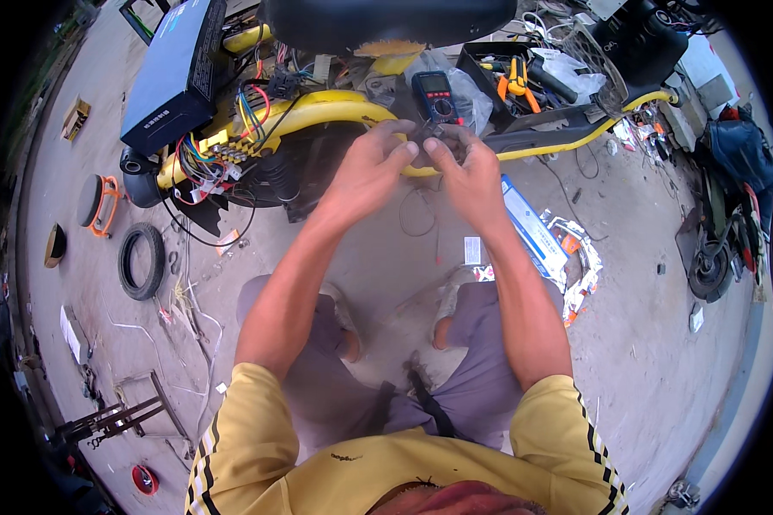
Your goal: The person sits on the ground and works on the exposed wiring of a yellow scooter. They handle wires, use a multimeter to test connections, and use pliers and a screwdriver to adjust components near the battery and seat area.
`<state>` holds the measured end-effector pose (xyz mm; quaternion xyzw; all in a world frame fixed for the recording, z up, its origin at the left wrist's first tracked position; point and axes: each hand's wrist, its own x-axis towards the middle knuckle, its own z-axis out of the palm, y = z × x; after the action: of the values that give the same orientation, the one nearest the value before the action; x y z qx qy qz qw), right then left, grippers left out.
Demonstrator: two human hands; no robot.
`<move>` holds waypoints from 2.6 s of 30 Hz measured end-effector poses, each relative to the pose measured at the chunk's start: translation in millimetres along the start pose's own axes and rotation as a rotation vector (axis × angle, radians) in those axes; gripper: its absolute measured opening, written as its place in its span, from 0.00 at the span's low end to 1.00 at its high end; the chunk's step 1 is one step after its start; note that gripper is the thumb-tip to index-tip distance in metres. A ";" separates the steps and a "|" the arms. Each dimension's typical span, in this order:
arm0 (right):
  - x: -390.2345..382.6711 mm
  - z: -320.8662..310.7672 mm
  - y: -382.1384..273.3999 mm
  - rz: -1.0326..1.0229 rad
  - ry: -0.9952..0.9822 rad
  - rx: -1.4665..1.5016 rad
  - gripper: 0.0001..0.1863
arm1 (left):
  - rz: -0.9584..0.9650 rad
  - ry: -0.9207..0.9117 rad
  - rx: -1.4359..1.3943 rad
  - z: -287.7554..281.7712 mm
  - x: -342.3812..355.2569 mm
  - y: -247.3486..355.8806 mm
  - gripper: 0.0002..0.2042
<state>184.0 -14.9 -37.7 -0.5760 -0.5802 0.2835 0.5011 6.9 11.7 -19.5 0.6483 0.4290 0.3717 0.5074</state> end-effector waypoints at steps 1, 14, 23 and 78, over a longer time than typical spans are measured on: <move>5.4 -3.5 -1.2 0.043 0.018 0.002 0.22 | 0.004 -0.013 0.014 -1.4 -0.7 1.8 0.19; 50.5 -44.9 17.7 0.209 0.179 -0.267 0.23 | 0.014 -0.189 0.144 -11.1 -2.6 -5.5 0.18; 70.6 -48.7 58.0 0.245 0.216 -0.414 0.23 | 0.041 -0.270 0.496 -14.8 -6.4 -7.5 0.16; -52.2 44.0 -36.5 -0.645 -0.142 -0.403 0.43 | -0.257 -0.184 -1.174 19.4 -13.2 11.5 0.37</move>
<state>121.3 -60.1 -32.8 -0.4298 -0.8089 0.0311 0.3999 22.1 -8.5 -12.9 0.2327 0.1819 0.4244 0.8560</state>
